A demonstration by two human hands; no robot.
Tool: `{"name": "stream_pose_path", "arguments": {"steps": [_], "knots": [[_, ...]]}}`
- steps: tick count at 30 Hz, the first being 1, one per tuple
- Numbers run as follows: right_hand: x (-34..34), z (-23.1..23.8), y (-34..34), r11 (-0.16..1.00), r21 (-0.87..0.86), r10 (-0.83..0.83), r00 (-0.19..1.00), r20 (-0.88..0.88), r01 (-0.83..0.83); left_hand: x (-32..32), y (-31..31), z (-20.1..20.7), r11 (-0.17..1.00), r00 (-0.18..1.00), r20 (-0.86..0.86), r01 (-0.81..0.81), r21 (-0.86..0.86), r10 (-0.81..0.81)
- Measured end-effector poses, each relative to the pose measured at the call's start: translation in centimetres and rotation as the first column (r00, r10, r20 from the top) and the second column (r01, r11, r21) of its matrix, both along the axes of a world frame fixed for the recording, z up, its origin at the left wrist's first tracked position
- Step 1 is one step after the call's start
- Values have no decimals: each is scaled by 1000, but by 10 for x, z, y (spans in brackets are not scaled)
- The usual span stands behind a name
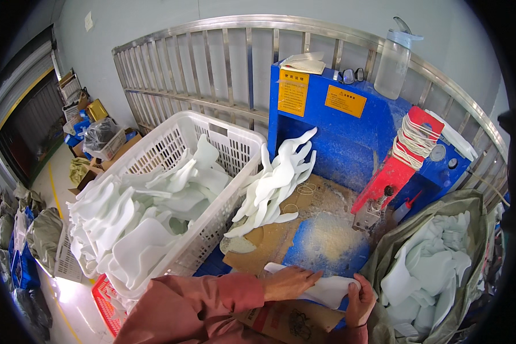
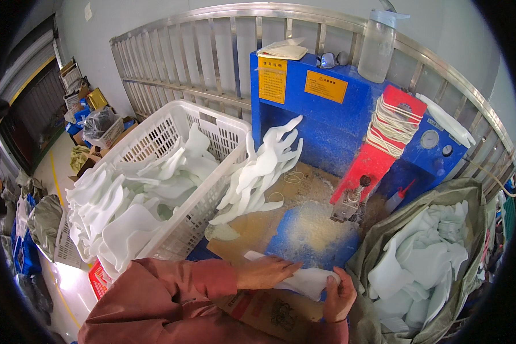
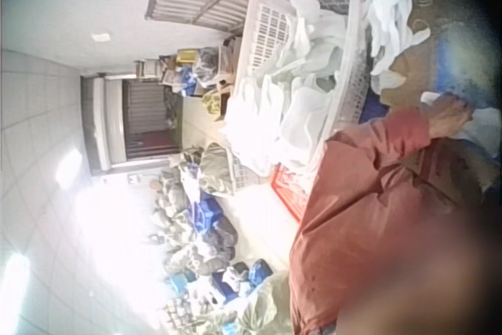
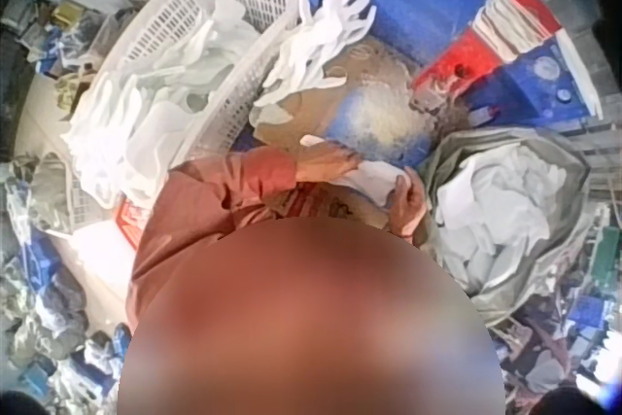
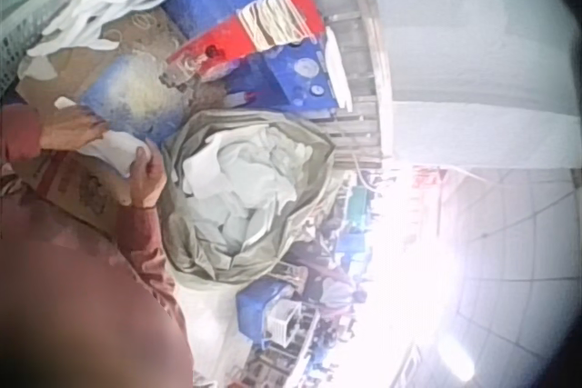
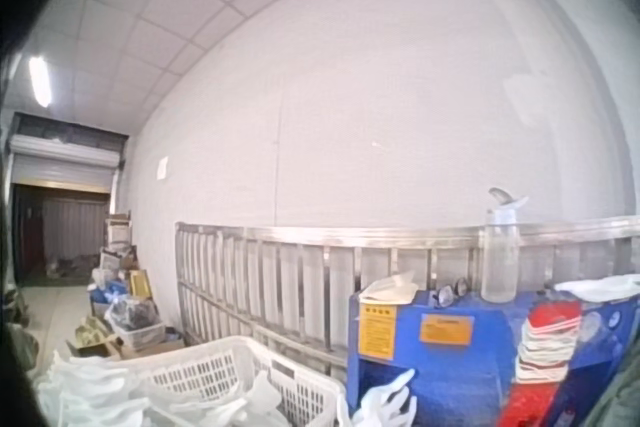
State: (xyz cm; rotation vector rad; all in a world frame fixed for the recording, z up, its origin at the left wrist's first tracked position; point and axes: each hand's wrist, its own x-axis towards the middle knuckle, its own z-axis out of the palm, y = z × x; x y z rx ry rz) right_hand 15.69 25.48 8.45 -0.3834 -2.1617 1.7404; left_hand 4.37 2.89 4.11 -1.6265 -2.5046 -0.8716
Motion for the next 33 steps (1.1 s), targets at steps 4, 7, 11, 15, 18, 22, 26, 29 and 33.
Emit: {"name": "stream_pose_path", "arguments": {"steps": [4, 7, 11, 15, 18, 22, 26, 29, 33], "knots": [[-5, -7, -4, 995, -91, 22, 998, -55, -27, -2, -8, 3, 998, 999, -48, 4, -61, -7], [-7, -8, -9, 987, -125, 92, 994, -64, -100, -10, -25, 21, 996, 999, 44, -25, -83, 28], [-4, -3, -8, 942, -284, 177, 983, -42, -182, -31, -78, 65, 947, 963, 148, -181, -267, 226], [0, -7, -3, 936, -268, 254, 965, 64, -228, -66, -171, 129, 864, 729, -525, -502, 28, 440], [4, -16, -3, 936, -265, 274, 952, 135, -232, -102, -243, 181, 609, 279, -649, -706, 362, 708], [7, -24, -4, 942, -264, 269, 938, 218, -209, -168, -311, 193, 487, 63, -666, -734, 473, 743], [16, -28, -1, 948, -197, 297, 914, 275, -249, -204, -324, 89, 66, 6, -612, -995, 76, 791], [24, -26, 2, 962, -117, 270, 911, 312, -245, -200, -329, 37, 136, 158, -523, -987, -81, 837], [30, -1, 33, 934, 176, 241, 913, 328, -310, -157, -307, 43, 398, 484, -130, -821, -410, 865]]}}
